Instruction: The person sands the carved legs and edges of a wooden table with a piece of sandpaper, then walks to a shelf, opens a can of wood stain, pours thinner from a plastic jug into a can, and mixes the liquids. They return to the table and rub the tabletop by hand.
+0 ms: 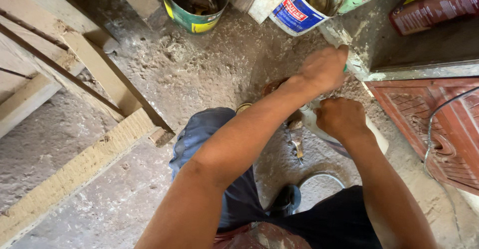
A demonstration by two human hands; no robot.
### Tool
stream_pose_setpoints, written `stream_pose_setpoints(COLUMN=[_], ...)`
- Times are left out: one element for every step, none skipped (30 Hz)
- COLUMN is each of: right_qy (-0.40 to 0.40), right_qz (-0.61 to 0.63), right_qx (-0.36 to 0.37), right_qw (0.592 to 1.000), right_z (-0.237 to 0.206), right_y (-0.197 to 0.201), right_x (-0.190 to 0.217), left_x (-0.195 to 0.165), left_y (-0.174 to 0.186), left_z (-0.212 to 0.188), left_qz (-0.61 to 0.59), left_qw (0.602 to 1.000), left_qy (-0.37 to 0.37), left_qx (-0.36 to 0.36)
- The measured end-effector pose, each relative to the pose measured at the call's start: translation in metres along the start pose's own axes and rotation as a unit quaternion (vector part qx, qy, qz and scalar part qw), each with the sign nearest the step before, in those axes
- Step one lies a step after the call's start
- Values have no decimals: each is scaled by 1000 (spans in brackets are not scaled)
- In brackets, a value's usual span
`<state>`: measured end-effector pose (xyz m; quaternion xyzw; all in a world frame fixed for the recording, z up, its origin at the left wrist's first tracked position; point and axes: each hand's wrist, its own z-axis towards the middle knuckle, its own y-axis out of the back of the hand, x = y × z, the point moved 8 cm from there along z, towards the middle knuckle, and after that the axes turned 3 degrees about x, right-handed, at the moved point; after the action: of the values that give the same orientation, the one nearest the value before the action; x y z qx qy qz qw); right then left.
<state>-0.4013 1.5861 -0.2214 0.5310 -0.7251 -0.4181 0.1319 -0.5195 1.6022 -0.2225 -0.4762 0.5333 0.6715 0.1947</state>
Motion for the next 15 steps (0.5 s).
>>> stream_pose_setpoints(right_qy=[4,6,7,9,27,44,60,59,58,53,41,30,21,22,22], right_qz=[5,17,28,40,73,107,140,147,154,161,188,214,237,267,297], right_qx=[-12,-24,-37,-49,-107,-166,-225,-252,-279,-304,-301,-300,-300,-301,-301], right_qw=[1000,1000,999,998,991,979,962,955,946,938,934,929,924,915,906], right_z=[0,0,-2,-4,-8,-15,-22,-26,-30,-35,-36,-35,-35,-33,-31], right_y=[-2,-4,-5,-7,-2,3,8,7,7,6,0,-4,-8,-12,-17], right_x=[-4,-9,-15,-22,-30,-38,-47,-58,-68,-79,-90,-101,-111,-118,-124], left_x=[1,3,4,6,8,10,12,10,7,3,2,0,-3,-4,-6], left_y=[1,-1,-3,-5,-7,-8,-10,-12,-14,-17,-24,-30,-35,-39,-42], left_z=[1,3,4,5,6,5,4,2,0,-3,-5,-6,-7,-7,-6], left_qz=[3,5,7,9,-6,-22,-36,-36,-38,-40,-24,-6,11,20,28], left_qw=[1000,1000,1000,1000,1000,1000,999,999,999,997,997,997,996,997,997], left_qy=[1,4,7,11,12,12,12,-12,-36,-62,-63,-64,-67,-58,-49], left_qx=[-12,-5,2,8,9,10,11,7,5,7,25,41,54,53,52])
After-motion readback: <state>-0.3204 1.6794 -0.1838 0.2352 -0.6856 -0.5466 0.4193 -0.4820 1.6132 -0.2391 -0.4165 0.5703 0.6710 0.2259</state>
